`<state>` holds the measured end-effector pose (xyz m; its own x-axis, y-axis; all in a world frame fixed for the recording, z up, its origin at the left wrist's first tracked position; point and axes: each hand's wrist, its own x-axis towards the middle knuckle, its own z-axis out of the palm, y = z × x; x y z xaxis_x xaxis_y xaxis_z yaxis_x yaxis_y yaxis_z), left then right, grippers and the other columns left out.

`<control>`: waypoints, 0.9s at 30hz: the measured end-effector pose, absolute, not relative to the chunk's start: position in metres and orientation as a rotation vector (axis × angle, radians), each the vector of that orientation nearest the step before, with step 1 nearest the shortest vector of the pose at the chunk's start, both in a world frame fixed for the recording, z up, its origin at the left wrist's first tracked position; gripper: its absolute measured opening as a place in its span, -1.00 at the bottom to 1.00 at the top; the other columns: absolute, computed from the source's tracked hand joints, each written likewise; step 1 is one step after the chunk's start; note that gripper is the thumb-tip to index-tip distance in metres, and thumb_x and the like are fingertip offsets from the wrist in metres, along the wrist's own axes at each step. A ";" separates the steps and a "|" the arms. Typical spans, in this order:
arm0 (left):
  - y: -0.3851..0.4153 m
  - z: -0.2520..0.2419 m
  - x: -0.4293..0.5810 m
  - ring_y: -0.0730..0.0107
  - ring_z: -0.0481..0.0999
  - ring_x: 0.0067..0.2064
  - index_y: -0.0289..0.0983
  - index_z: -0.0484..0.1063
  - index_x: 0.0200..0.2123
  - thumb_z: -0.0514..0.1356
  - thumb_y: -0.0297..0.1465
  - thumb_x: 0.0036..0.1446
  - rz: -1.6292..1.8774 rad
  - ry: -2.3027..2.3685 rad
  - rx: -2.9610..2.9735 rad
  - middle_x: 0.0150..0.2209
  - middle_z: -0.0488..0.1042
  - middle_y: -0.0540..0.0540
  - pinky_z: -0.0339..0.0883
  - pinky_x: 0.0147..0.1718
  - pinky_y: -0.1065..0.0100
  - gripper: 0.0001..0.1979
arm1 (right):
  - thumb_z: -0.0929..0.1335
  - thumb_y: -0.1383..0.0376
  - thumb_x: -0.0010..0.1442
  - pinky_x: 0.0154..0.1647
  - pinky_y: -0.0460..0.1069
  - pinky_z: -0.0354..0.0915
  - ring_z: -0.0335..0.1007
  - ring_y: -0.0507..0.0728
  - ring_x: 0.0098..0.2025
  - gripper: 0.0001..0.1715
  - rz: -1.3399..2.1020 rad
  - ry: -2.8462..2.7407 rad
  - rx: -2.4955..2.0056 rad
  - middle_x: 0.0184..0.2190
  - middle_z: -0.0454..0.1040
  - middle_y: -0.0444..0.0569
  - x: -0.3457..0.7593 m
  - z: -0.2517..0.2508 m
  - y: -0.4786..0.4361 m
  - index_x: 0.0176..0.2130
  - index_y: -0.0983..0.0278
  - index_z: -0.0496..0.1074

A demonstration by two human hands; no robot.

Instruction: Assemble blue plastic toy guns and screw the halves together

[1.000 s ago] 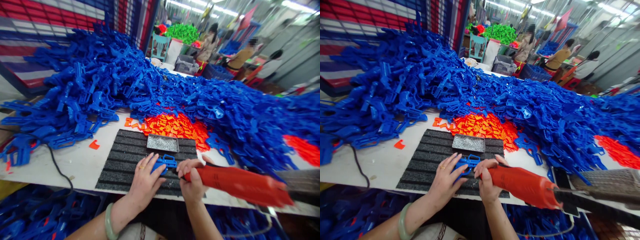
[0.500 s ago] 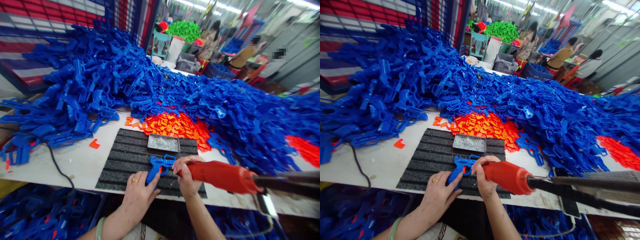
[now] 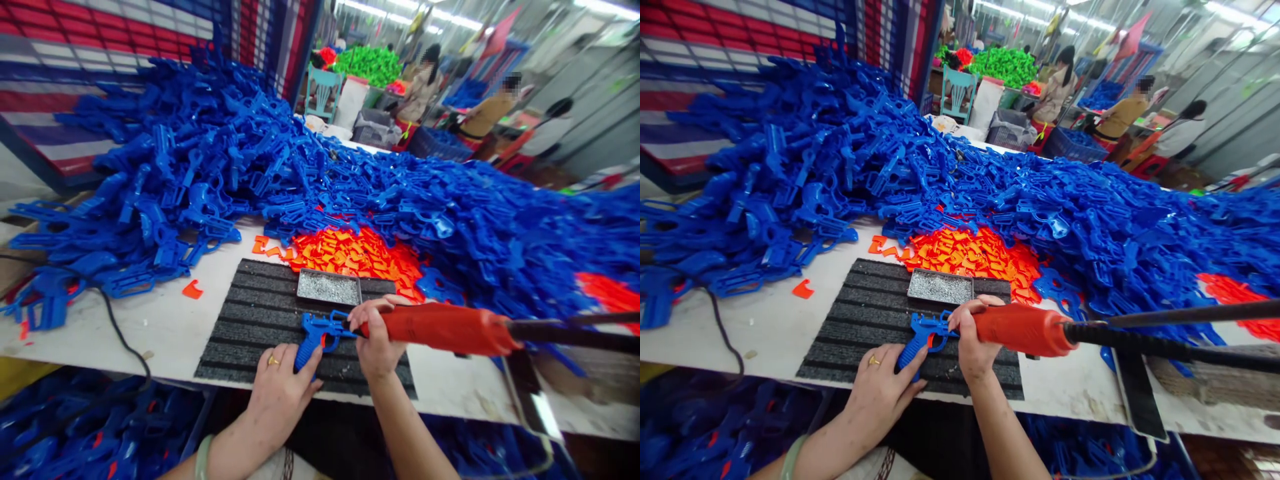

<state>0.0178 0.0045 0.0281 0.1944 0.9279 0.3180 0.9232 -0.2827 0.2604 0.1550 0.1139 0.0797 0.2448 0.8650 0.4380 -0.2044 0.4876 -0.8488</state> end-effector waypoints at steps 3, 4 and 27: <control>0.005 0.029 0.018 0.11 0.38 -0.11 -0.10 0.37 0.14 0.31 -0.33 0.10 0.647 1.870 2.421 -0.15 0.39 -0.17 0.30 -0.11 0.06 -0.49 | 0.33 0.39 0.19 -0.46 0.00 0.34 0.28 0.00 -0.63 -0.71 0.839 -1.089 -0.761 -0.61 0.34 -0.35 0.154 0.076 0.115 -0.12 0.16 0.17; 0.005 0.029 0.018 0.11 0.38 -0.11 -0.10 0.37 0.14 0.31 -0.33 0.10 0.644 1.870 2.424 -0.15 0.39 -0.17 0.30 -0.11 0.06 -0.49 | 0.33 0.38 0.19 -0.47 0.00 0.34 0.28 0.00 -0.63 -0.71 0.846 -1.108 -0.756 -0.61 0.34 -0.35 0.154 0.075 0.115 -0.13 0.16 0.17; 0.006 0.029 0.021 0.13 0.34 -0.17 -0.13 0.37 0.13 0.28 -0.29 0.12 0.522 1.889 2.482 -0.21 0.36 -0.15 0.30 -0.14 0.08 -0.51 | 0.33 0.34 0.22 -0.51 -0.01 0.36 0.30 0.00 -0.61 -0.75 1.056 -1.245 -0.681 -0.58 0.34 -0.33 0.110 0.079 0.110 -0.15 0.15 0.15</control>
<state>0.0206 0.0059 0.0292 0.2319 0.9341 0.2716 0.9410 -0.2862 0.1808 0.1102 0.1104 0.0788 -0.0190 0.9097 0.4149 -0.2612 0.3961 -0.8803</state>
